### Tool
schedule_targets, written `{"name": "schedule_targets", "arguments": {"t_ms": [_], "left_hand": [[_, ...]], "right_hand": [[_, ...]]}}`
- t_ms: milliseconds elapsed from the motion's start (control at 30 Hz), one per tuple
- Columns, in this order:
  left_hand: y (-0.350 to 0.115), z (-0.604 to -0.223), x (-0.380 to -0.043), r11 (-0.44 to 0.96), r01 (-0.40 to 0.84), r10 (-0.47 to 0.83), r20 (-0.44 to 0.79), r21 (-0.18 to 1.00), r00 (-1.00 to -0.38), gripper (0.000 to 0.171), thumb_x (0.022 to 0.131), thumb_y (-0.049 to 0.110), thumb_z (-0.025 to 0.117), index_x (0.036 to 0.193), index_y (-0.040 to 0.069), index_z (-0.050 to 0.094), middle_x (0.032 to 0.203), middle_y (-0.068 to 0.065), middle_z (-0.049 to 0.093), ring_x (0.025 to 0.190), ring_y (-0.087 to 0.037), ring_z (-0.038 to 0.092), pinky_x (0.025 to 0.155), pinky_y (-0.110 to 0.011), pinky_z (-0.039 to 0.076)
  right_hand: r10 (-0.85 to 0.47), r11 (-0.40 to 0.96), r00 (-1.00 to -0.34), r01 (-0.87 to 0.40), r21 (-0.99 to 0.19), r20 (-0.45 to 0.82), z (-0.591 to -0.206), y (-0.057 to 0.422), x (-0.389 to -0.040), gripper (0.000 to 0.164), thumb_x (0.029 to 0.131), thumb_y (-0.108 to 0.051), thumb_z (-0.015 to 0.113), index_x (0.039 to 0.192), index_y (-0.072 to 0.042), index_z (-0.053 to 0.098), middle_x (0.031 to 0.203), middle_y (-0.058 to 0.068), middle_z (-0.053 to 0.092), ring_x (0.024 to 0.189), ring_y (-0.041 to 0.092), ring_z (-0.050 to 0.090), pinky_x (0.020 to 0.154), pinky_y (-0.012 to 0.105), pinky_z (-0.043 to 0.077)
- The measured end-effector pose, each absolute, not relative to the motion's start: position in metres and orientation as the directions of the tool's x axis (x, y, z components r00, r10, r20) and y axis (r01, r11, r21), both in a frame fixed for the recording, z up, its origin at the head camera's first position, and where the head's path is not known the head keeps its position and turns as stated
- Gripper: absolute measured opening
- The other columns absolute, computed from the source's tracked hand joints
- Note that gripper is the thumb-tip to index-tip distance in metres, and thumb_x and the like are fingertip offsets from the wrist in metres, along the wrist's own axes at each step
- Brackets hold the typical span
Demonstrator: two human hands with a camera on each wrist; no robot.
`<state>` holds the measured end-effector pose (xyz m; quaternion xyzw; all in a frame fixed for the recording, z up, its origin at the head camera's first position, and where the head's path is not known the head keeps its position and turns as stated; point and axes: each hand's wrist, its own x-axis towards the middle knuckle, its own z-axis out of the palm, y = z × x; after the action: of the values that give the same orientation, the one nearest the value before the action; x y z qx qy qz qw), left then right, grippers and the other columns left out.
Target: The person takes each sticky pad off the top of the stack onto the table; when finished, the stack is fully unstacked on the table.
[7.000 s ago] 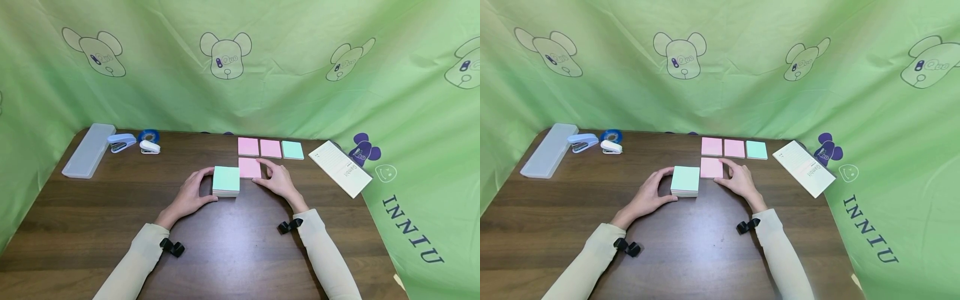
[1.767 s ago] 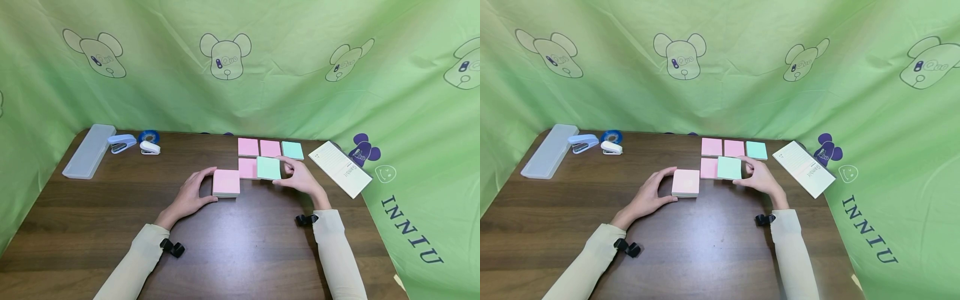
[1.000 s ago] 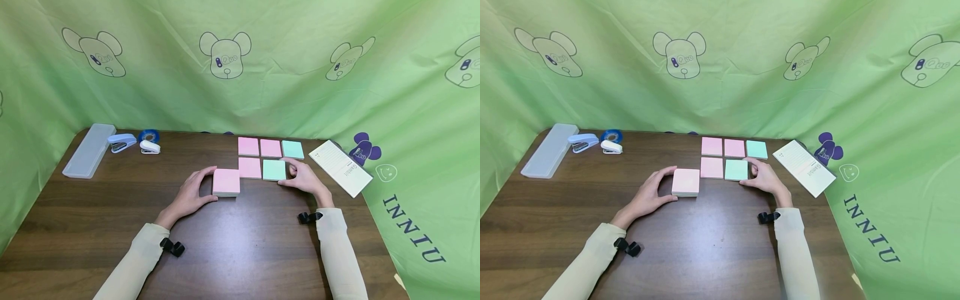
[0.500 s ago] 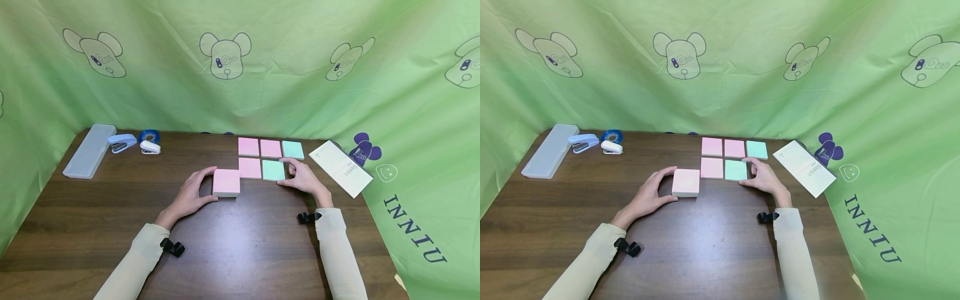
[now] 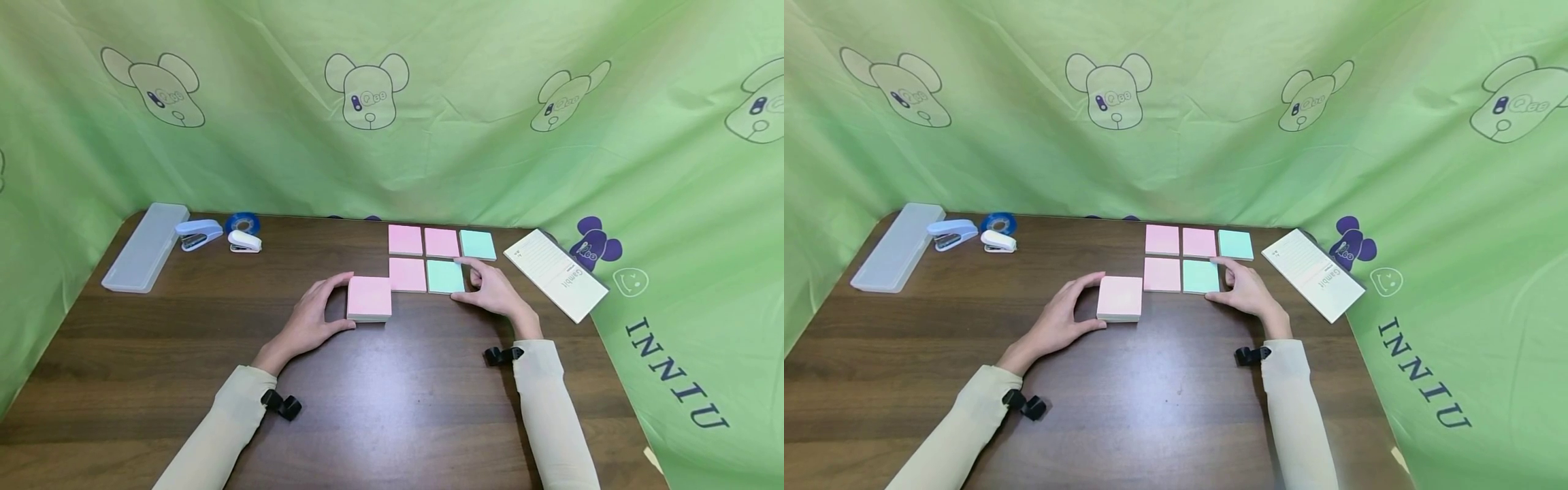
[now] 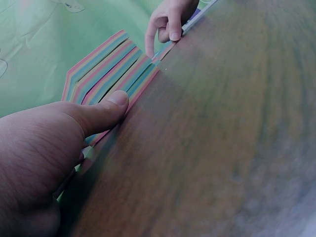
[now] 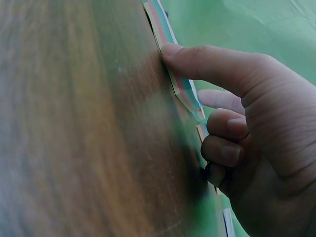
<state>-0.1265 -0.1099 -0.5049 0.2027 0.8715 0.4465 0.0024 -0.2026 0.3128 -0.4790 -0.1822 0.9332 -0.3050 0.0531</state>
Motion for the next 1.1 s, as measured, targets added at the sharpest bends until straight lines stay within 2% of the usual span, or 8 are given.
{"name": "schedule_targets", "arguments": {"t_ms": [567, 1100], "left_hand": [[-0.109, -0.505, -0.127, 0.522, 0.351, 0.357, 0.175, 0.777, -0.918, 0.099, 0.087, 0.015, 0.098, 0.169, 0.02, 0.044, 0.16, -0.004, 0.059, 0.152, -0.032, 0.047, 0.126, -0.059, 0.035], [-0.11, -0.505, -0.126, 0.522, 0.356, 0.358, 0.18, 0.775, -0.916, 0.099, 0.087, 0.015, 0.098, 0.169, 0.021, 0.044, 0.16, -0.005, 0.059, 0.151, -0.032, 0.048, 0.125, -0.059, 0.036]], "right_hand": [[-0.372, 0.738, -0.928, -0.287, -0.611, -0.014, -0.474, 0.312, -0.202, 0.083, 0.089, -0.029, 0.097, 0.159, -0.013, 0.057, 0.08, -0.004, 0.033, 0.075, 0.014, 0.033, 0.083, 0.042, 0.037], [-0.405, 0.664, -0.913, -0.333, -0.67, 0.052, -0.466, 0.302, -0.199, 0.078, 0.09, -0.026, 0.096, 0.158, -0.011, 0.059, 0.082, -0.003, 0.032, 0.078, 0.013, 0.034, 0.084, 0.038, 0.035]]}}
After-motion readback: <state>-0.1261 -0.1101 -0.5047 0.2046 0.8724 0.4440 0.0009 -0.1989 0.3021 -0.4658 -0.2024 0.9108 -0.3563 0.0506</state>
